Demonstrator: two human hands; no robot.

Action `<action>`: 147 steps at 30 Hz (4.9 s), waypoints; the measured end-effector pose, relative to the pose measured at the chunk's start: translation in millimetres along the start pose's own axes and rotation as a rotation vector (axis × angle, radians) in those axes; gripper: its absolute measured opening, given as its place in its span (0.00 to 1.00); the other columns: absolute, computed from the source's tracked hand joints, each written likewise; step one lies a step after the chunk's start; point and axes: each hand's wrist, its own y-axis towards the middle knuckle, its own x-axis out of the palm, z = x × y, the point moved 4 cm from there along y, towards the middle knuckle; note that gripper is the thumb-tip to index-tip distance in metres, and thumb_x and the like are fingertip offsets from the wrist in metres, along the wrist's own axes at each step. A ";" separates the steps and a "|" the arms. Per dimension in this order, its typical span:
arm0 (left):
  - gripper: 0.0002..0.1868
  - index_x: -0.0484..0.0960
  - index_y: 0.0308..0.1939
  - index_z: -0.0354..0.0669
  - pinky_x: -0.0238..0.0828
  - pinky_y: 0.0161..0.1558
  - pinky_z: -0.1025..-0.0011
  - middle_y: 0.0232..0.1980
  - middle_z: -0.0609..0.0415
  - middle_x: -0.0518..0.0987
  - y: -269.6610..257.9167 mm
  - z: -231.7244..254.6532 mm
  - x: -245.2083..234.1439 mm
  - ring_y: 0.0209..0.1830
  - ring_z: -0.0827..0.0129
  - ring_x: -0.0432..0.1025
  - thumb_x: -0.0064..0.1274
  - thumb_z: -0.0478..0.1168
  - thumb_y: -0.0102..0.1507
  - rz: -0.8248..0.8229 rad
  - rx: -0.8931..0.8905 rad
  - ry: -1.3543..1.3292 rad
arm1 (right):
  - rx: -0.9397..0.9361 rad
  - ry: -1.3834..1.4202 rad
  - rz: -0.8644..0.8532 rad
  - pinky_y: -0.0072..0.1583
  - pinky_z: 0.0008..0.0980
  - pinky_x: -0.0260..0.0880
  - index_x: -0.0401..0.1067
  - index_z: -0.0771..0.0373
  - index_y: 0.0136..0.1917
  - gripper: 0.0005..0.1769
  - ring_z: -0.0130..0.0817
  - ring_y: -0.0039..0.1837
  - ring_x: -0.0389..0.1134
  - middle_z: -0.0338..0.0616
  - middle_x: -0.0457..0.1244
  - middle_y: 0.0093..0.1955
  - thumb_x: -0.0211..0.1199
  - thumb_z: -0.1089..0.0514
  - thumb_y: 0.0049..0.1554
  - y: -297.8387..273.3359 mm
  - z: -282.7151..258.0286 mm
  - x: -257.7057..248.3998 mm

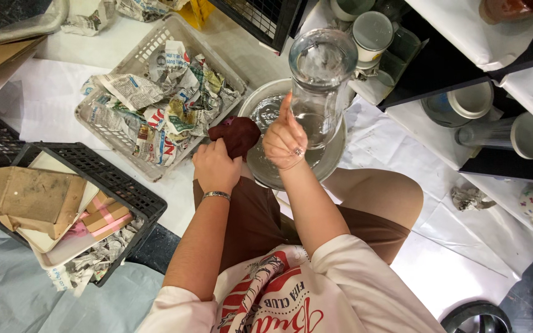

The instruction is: The person washes a glass pitcher in a bucket of water using a red cloth, then dries it and places it on a shelf. The person also washes a small brown ceramic cup in the same bucket and dries it with the cloth.

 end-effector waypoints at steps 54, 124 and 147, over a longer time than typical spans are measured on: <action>0.21 0.81 0.43 0.40 0.63 0.52 0.54 0.43 0.50 0.81 -19.8 11.0 -6.0 0.49 0.52 0.71 0.65 0.46 0.50 0.036 0.049 0.003 | -1.398 -2.992 -0.687 0.39 0.42 0.62 0.69 0.64 0.68 0.24 0.46 0.37 0.63 0.52 0.65 0.40 0.61 0.71 0.58 37.7 -34.1 263.7; 0.35 0.79 0.33 0.31 0.72 0.39 0.51 0.33 0.33 0.81 -29.8 -9.9 -50.5 0.35 0.39 0.76 0.60 0.66 0.60 -0.090 -0.236 -0.384 | -0.365 -1.666 1.077 0.33 0.23 0.56 0.61 0.62 0.78 0.31 0.23 0.28 0.55 0.43 0.59 0.30 0.45 0.68 0.62 -148.7 -48.1 115.1; 0.31 0.73 0.29 0.27 0.58 0.34 0.62 0.28 0.55 0.69 -44.1 -69.9 -46.9 0.32 0.67 0.61 0.52 0.53 0.76 -0.284 -0.369 -0.822 | -0.209 -1.701 1.221 0.33 0.24 0.57 0.66 0.61 0.73 0.25 0.22 0.30 0.58 0.40 0.66 0.45 0.52 0.67 0.62 -165.2 -39.6 110.0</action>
